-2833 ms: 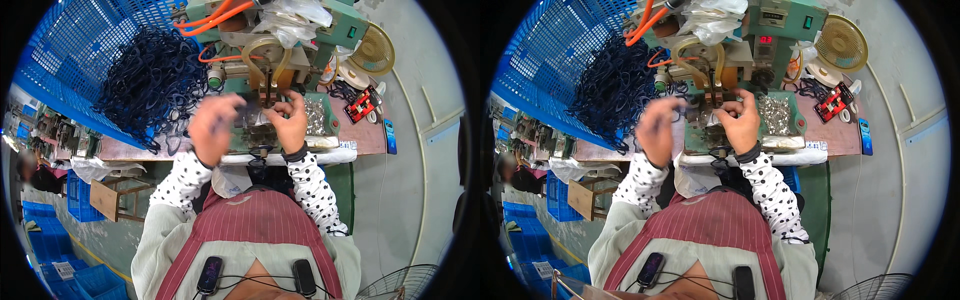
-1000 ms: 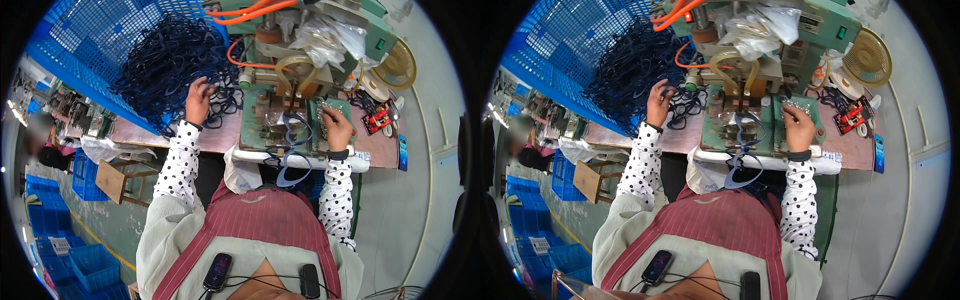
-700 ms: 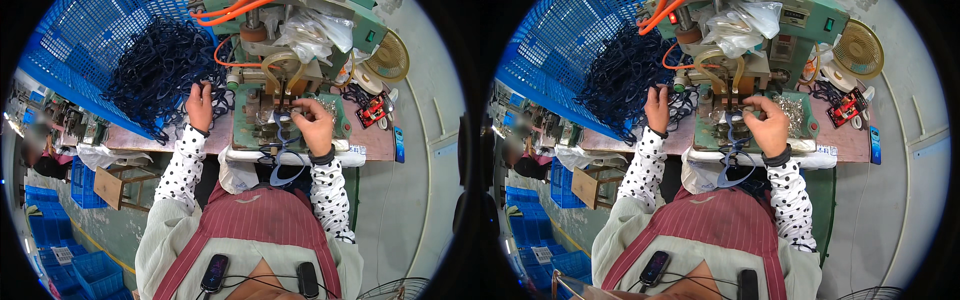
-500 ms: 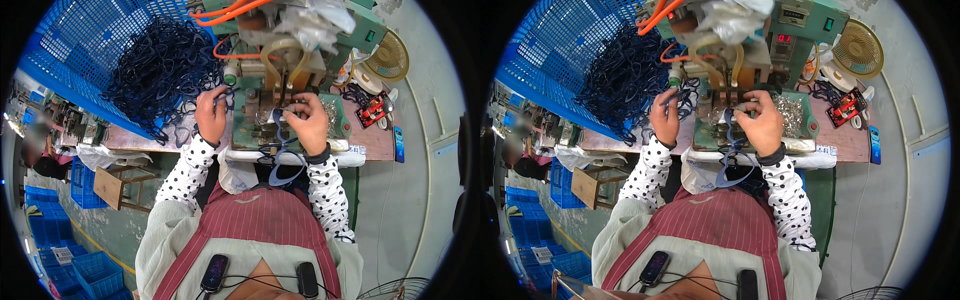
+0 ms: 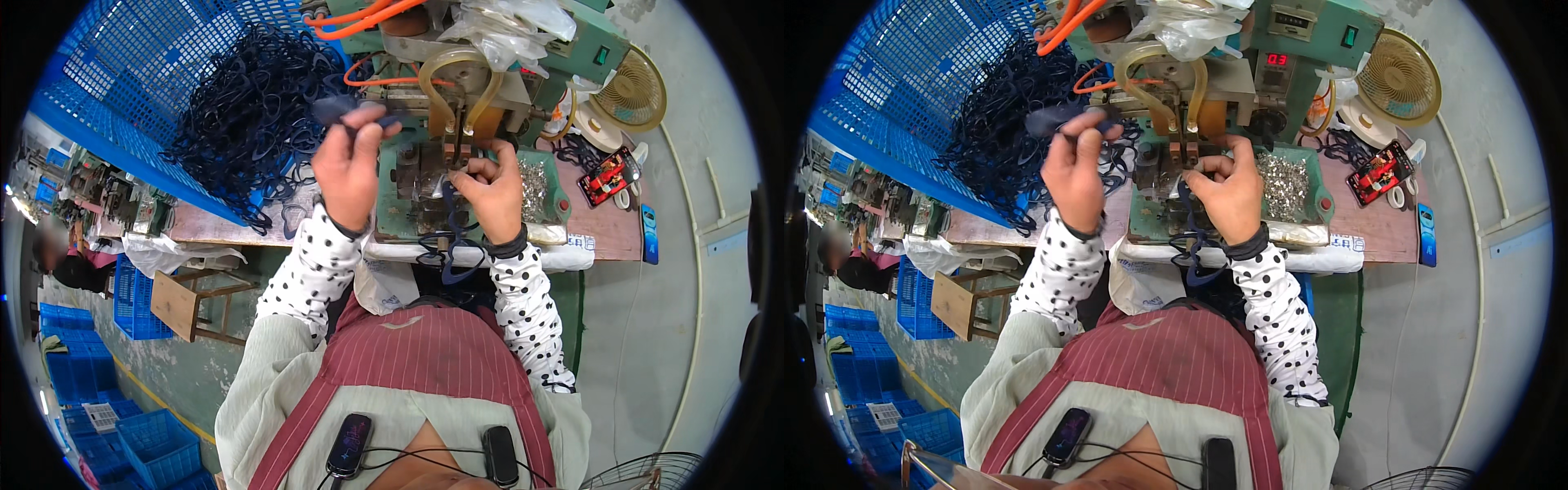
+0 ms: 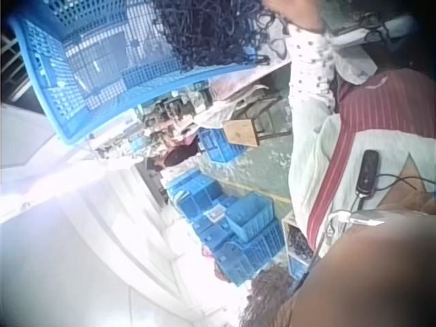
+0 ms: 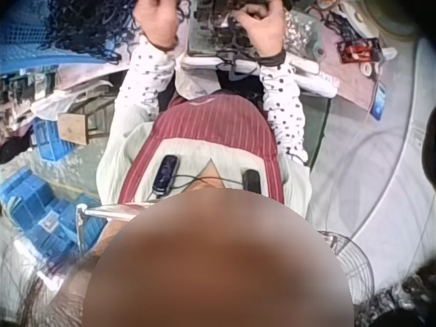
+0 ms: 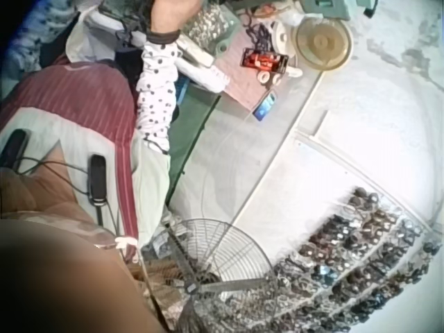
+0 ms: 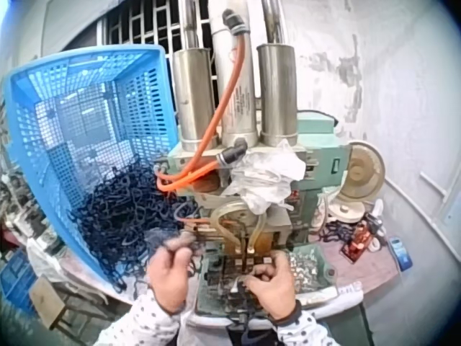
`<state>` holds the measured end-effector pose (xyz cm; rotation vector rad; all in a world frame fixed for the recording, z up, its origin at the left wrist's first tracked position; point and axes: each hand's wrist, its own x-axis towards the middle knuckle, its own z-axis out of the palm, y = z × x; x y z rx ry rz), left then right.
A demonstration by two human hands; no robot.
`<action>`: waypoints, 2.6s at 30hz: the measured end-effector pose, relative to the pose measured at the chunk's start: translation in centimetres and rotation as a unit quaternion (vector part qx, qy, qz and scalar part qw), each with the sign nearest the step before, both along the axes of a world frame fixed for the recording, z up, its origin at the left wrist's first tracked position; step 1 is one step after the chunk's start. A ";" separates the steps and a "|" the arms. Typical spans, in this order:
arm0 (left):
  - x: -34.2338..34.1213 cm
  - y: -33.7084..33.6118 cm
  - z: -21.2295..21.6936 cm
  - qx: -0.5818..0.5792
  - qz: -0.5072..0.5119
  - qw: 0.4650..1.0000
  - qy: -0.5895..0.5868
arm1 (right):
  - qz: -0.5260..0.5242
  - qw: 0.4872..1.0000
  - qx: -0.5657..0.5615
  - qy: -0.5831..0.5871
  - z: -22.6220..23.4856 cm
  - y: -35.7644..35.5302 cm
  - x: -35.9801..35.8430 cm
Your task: The person repeatedly picks up dark plastic eyeglass frames from a blue basket, places them into a small press machine, and then removes them. The person also handles small metal components from a tray on the table.
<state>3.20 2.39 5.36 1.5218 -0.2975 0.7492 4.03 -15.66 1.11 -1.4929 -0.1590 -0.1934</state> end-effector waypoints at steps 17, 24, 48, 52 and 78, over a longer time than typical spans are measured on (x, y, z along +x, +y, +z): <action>-2.1 -2.6 -7.0 0.352 -0.207 0.870 -0.276 | -0.307 0.868 -0.390 -0.030 -11.2 -12.8 4.7; -2.0 -2.3 -7.4 0.348 -0.220 0.872 -0.263 | -0.238 0.742 -0.607 -0.158 -10.6 -10.7 3.7; 18.6 8.5 -20.3 0.618 0.170 0.706 0.302 | -0.375 0.780 -0.455 -0.208 -10.7 -10.8 4.7; 15.6 9.9 -19.6 0.647 0.163 0.703 0.247 | -0.370 0.790 -0.444 -0.204 -10.8 -10.8 4.9; -1.1 1.7 -6.0 0.369 0.105 0.906 -0.180 | -0.052 0.986 -0.158 -0.014 -0.3 -1.5 -1.0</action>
